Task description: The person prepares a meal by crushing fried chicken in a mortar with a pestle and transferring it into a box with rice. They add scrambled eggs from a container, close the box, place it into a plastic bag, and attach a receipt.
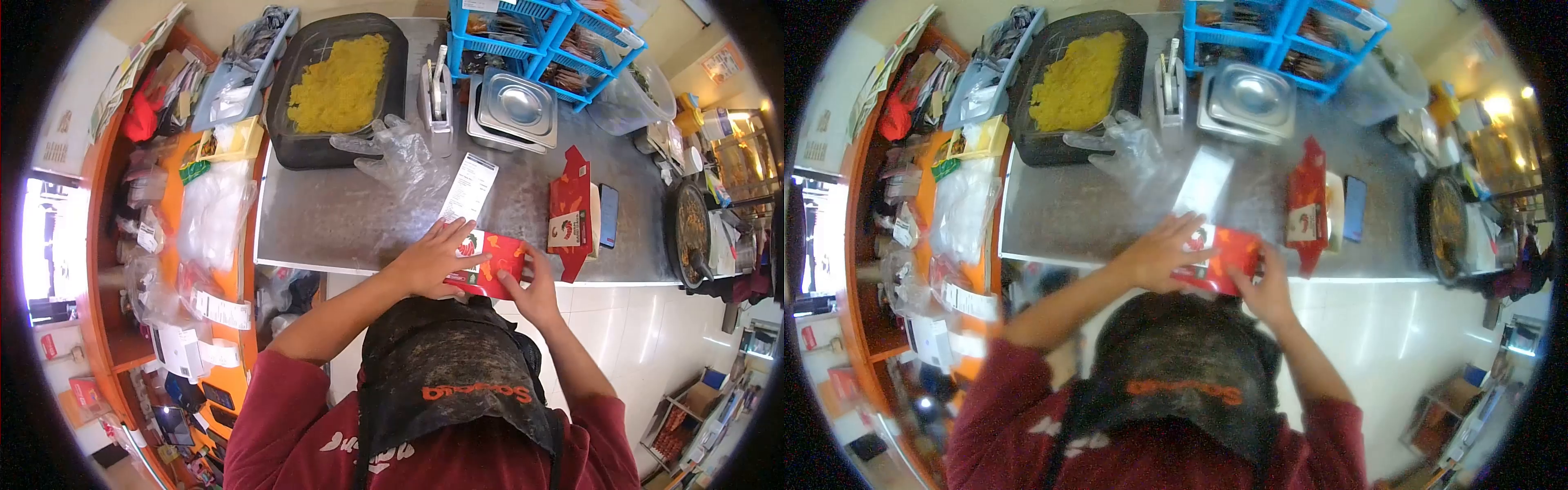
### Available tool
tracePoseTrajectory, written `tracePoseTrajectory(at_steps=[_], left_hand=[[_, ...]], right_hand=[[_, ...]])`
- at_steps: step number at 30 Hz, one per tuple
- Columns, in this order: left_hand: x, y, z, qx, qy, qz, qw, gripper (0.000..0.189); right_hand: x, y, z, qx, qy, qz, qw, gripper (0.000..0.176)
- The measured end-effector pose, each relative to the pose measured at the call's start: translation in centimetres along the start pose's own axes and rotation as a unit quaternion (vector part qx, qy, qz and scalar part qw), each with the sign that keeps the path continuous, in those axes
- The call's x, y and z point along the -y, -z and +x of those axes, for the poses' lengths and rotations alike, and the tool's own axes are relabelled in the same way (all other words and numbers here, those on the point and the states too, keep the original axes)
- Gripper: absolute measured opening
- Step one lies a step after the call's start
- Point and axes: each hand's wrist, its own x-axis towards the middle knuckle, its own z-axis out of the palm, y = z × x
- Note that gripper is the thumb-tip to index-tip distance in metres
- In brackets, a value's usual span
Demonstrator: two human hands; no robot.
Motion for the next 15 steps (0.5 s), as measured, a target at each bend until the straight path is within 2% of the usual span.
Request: tracePoseTrajectory(at_steps=[2,3,6,9,11,13,15], left_hand=[[0.0,-0.1,0.0,-0.006,-0.003,-0.010,1.000,0.090],[0.0,-0.2,0.0,-0.004,0.000,-0.012,1.000,0.091],[-0.2,-0.4,0.2,-0.003,0.002,-0.021,1.000,0.090],[-0.3,-0.8,0.0,-0.009,0.007,-0.030,0.999,0.090],[-0.3,-1.1,0.0,-0.012,0.008,-0.025,1.000,0.090],[-0.3,-1.1,-0.2,-0.017,0.009,-0.037,0.999,0.090],[-0.4,-0.9,-0.3,-0.025,0.013,-0.048,0.998,0.090]], right_hand=[[-0.4,-0.4,0.1,-0.073,0.029,-0.022,0.997,0.077],[-0.6,-0.5,0.3,-0.100,0.000,0.032,0.994,0.074],[-2.7,-0.2,1.9,-0.071,0.011,-0.018,0.997,0.071],[-3.2,-0.7,2.2,-0.074,0.021,0.059,0.995,0.068],[-3.3,-0.3,2.9,-0.056,-0.013,0.132,0.990,0.065],[-5.9,0.0,4.6,-0.038,-0.037,0.221,0.974,0.061],[-5.7,0.0,4.9,-0.035,-0.024,0.289,0.956,0.058]])
